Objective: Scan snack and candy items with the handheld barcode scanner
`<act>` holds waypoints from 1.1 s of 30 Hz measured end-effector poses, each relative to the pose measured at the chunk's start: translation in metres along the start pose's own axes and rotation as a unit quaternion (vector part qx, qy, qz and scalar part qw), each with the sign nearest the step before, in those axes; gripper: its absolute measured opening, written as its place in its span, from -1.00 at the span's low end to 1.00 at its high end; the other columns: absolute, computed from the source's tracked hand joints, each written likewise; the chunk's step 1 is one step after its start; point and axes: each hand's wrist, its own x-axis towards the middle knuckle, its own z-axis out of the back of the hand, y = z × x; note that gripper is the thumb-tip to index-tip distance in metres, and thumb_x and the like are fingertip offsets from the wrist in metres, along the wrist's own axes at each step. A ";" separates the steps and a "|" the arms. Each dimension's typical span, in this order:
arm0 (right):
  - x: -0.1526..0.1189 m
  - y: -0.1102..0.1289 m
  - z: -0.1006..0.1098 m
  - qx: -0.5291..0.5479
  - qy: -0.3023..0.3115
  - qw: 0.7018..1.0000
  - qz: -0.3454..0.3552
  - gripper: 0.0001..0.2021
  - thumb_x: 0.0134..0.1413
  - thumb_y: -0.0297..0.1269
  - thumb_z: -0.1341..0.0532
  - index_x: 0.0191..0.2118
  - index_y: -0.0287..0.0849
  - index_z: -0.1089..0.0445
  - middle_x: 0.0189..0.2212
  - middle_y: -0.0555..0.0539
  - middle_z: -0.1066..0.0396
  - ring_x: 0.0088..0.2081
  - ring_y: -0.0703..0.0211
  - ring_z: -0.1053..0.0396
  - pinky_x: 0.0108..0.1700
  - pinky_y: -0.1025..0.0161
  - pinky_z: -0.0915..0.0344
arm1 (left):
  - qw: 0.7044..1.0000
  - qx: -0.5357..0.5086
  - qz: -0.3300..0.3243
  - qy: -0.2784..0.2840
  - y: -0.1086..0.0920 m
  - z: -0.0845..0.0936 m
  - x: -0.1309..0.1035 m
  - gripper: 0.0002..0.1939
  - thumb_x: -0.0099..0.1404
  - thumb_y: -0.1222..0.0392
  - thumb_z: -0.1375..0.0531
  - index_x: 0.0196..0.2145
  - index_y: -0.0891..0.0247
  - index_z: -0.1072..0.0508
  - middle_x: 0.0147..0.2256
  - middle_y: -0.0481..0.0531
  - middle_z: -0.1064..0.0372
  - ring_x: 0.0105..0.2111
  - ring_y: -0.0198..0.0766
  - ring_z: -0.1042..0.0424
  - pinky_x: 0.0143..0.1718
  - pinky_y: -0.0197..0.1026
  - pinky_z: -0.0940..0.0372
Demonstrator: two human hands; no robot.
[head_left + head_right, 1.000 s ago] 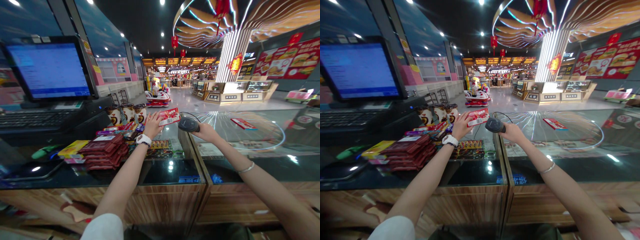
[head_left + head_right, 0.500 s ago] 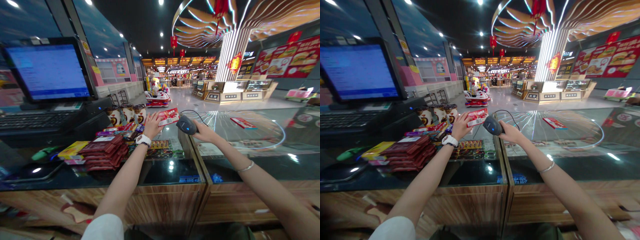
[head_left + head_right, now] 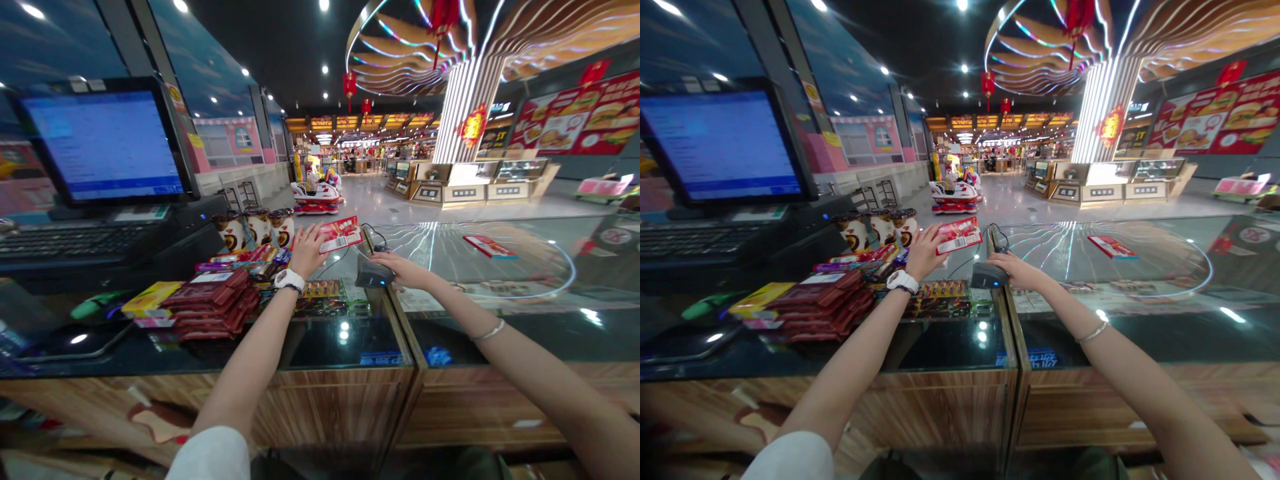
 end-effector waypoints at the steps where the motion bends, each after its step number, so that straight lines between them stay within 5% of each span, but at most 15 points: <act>1: 0.000 -0.001 -0.001 0.006 0.002 1.000 0.006 -0.39 -0.01 -0.54 -0.11 0.21 -0.12 -0.33 0.20 -0.24 -0.35 0.28 -0.09 -0.24 0.33 -0.24 -0.07 | 1.000 -0.004 0.001 0.000 -0.001 0.000 0.000 -0.64 0.25 0.18 -0.22 0.02 0.13 -0.47 0.34 0.10 -0.14 0.32 0.05 -0.14 0.40 0.23 0.11; 12: 0.006 -0.010 -0.014 0.054 0.036 0.998 0.023 -0.26 -0.24 -0.63 -0.12 0.20 -0.20 -0.35 0.17 -0.24 -0.40 0.28 -0.09 -0.25 0.32 -0.19 -0.13 | 1.000 -0.008 -0.007 -0.008 -0.001 -0.001 0.001 -0.68 0.25 0.17 -0.22 -0.02 0.15 -0.47 0.32 0.11 -0.17 0.32 0.03 -0.15 0.40 0.22 0.10; 21: 0.005 -0.012 -0.012 0.063 0.030 0.998 -0.005 -0.22 -0.21 -0.64 -0.11 0.24 -0.09 -0.34 0.25 -0.16 -0.33 0.31 -0.05 -0.22 0.31 -0.14 -0.18 | 1.000 -0.010 -0.016 0.000 -0.007 0.000 0.002 -0.66 0.24 0.15 -0.24 -0.01 0.12 -0.47 0.33 0.10 -0.16 0.31 0.04 -0.16 0.39 0.24 0.08; 29: 0.003 -0.006 0.002 -0.025 -0.214 0.974 -0.065 -0.42 0.11 -0.49 -0.09 0.26 -0.09 -0.28 0.28 -0.21 -0.25 0.31 -0.04 -0.20 0.33 -0.16 -0.14 | 0.999 -0.026 -0.030 -0.016 -0.023 0.006 0.004 -0.66 0.25 0.13 -0.24 -0.01 0.14 -0.47 0.32 0.11 -0.18 0.31 0.02 -0.17 0.40 0.23 0.09; 33: 0.002 0.003 0.009 -0.098 -0.241 0.962 -0.085 -0.41 0.20 -0.33 -0.16 0.34 -0.02 -0.15 0.39 -0.17 -0.07 0.41 -0.09 0.01 0.38 -0.21 0.00 | 0.998 -0.034 -0.053 -0.018 -0.036 0.011 0.006 -0.66 0.25 0.15 -0.24 0.00 0.15 -0.46 0.33 0.10 -0.16 0.32 0.00 -0.15 0.41 0.21 0.10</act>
